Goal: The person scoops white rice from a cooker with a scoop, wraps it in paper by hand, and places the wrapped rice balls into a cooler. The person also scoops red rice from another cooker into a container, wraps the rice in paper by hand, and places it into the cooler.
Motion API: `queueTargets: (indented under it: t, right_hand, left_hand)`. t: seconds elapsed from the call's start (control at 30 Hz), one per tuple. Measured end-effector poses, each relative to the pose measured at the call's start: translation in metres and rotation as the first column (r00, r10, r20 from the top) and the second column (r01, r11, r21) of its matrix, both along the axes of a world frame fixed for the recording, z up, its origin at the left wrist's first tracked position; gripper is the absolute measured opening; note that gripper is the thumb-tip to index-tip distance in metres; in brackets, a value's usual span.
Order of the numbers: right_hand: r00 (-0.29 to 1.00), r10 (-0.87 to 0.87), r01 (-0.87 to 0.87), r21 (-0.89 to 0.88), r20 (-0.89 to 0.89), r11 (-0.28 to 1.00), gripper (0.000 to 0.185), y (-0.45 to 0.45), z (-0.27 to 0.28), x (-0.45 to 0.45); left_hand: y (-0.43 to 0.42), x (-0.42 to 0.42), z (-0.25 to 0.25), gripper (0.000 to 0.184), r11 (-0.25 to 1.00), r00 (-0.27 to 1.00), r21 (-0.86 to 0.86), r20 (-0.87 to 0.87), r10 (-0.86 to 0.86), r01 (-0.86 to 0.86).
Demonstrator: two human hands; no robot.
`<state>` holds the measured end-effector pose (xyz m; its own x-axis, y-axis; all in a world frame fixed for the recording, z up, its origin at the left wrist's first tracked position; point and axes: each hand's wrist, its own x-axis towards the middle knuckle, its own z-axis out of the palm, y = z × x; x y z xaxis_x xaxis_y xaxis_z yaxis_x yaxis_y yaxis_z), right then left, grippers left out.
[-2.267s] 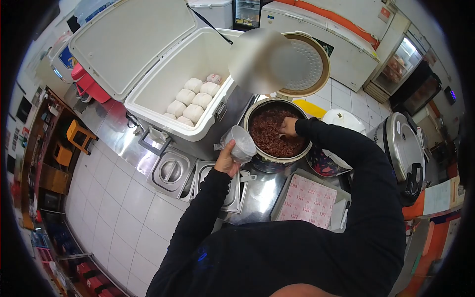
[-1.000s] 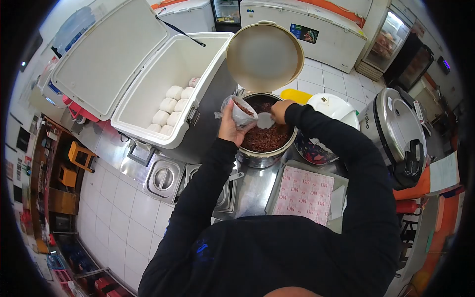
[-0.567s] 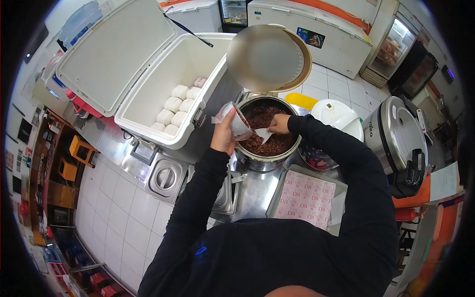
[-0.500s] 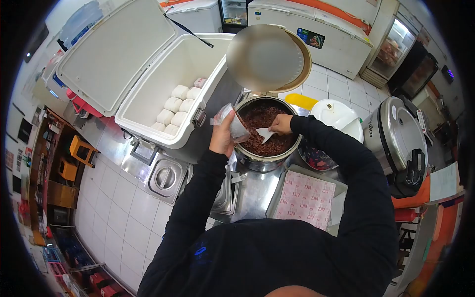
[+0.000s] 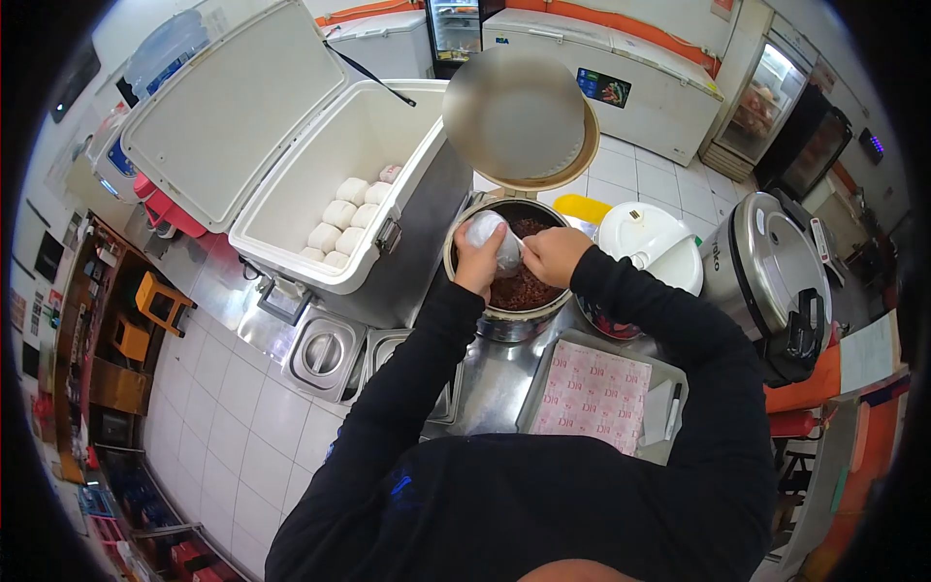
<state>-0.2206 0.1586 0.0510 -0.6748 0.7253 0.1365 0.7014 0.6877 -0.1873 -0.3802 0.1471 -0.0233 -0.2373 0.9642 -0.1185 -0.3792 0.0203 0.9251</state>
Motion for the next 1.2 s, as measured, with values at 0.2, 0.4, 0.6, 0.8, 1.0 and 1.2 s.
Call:
queueTargets:
  t: [0.2,0.4,0.6,0.8,1.0,1.2]
  right_hand:
    - [0.997,0.070,-0.071,0.165,0.008,0.984,0.024,-0.009,0.005,0.015]
    - [0.933,0.083,-0.104,-0.042,-0.349,0.994,0.034,0.053,0.004,0.053]
    - [0.898,0.033,-0.268,-0.485,-0.439,0.833,0.035,0.038,-0.025,0.035]
    - [0.923,0.069,-0.203,-0.325,-0.380,0.924,0.034,0.032,-0.046,0.024]
    - [0.864,-0.186,-0.221,-0.684,-0.468,0.695,0.034,0.055,-0.024,0.041]
    - [0.908,0.000,-0.242,-0.526,-0.418,0.815,0.042,0.022,-0.036,0.025]
  left_hand:
    - [-0.014,0.001,0.010,0.064,0.984,0.942,0.022,0.286,-0.174,0.175]
    - [-0.020,-0.033,0.008,0.053,0.936,0.775,0.138,0.529,-0.346,0.324]
    - [-0.018,-0.031,0.008,0.051,0.912,0.772,0.150,0.492,-0.403,0.381]
    - [-0.016,-0.029,0.002,0.050,0.908,0.833,0.153,0.362,-0.419,0.390]
    - [-0.021,-0.029,0.005,0.061,0.900,0.811,0.267,0.399,-0.428,0.344]
    - [-0.018,-0.034,-0.013,0.063,0.913,0.866,0.284,0.326,-0.378,0.292]
